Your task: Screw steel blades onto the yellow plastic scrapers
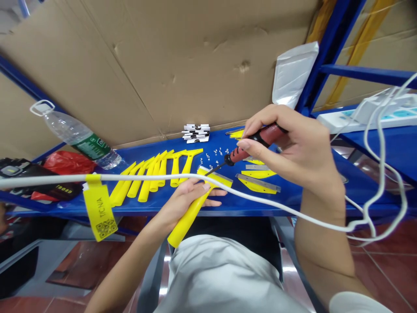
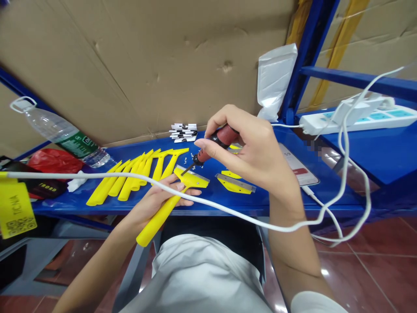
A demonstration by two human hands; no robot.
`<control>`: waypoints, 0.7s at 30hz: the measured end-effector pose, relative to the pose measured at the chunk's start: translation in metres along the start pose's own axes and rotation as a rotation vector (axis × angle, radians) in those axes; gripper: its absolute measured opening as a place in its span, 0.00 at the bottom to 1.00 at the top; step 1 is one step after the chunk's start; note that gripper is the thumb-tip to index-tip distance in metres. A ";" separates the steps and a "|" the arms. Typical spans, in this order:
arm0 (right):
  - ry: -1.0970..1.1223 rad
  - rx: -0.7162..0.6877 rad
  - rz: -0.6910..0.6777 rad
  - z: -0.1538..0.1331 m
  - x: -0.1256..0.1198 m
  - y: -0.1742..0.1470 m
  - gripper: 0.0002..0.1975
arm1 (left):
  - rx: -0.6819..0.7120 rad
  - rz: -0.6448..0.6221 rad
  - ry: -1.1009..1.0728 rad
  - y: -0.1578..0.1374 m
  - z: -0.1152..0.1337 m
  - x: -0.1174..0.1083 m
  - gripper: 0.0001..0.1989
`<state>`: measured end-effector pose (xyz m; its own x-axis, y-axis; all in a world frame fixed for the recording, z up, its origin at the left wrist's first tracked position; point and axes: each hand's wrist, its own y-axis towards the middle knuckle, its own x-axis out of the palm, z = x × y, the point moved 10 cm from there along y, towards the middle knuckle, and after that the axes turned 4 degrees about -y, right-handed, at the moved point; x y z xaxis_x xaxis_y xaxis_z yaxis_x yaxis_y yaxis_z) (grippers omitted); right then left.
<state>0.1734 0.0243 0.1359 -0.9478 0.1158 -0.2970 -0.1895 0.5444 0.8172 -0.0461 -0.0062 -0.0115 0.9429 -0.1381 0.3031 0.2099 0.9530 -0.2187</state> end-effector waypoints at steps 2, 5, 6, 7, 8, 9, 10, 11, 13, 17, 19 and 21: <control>-0.010 -0.004 -0.008 0.000 0.000 0.000 0.11 | -0.001 0.002 -0.004 0.000 0.001 0.001 0.13; -0.024 -0.014 -0.025 -0.002 0.002 0.001 0.10 | -0.010 -0.004 -0.010 0.000 -0.001 0.001 0.12; -0.032 -0.015 -0.030 -0.002 0.003 0.001 0.10 | -0.013 -0.004 -0.013 0.001 -0.001 0.000 0.13; -0.042 -0.015 -0.035 -0.002 0.003 0.001 0.10 | -0.014 -0.003 -0.016 0.002 -0.002 -0.001 0.13; -0.054 -0.014 -0.043 -0.002 0.004 0.001 0.10 | -0.015 -0.004 -0.020 0.002 -0.003 -0.002 0.14; -0.067 -0.014 -0.051 -0.002 0.004 0.001 0.09 | -0.015 -0.006 -0.027 0.004 -0.004 -0.003 0.14; -0.081 -0.014 -0.060 -0.002 0.005 0.001 0.09 | -0.014 -0.010 -0.037 0.005 -0.005 -0.004 0.14; -0.094 -0.014 -0.070 -0.001 0.006 0.001 0.09 | -0.014 -0.014 -0.048 0.006 -0.007 -0.005 0.14; -0.112 -0.020 -0.081 -0.001 0.006 0.001 0.08 | -0.016 -0.032 -0.076 0.008 -0.011 -0.004 0.12; -0.142 -0.013 -0.113 0.000 0.008 0.000 0.07 | -0.006 -0.065 -0.123 0.008 -0.019 -0.002 0.12; -0.141 -0.008 -0.129 -0.003 0.010 0.000 0.07 | 0.009 -0.075 -0.122 0.008 -0.022 -0.001 0.13; -0.118 -0.002 -0.152 -0.009 0.012 0.000 0.08 | 0.026 -0.091 -0.116 0.009 -0.024 -0.001 0.14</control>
<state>0.1592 0.0178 0.1369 -0.8719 0.1291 -0.4724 -0.3284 0.5614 0.7596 -0.0388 -0.0042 -0.0356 0.8838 -0.1935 0.4260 0.2849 0.9448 -0.1620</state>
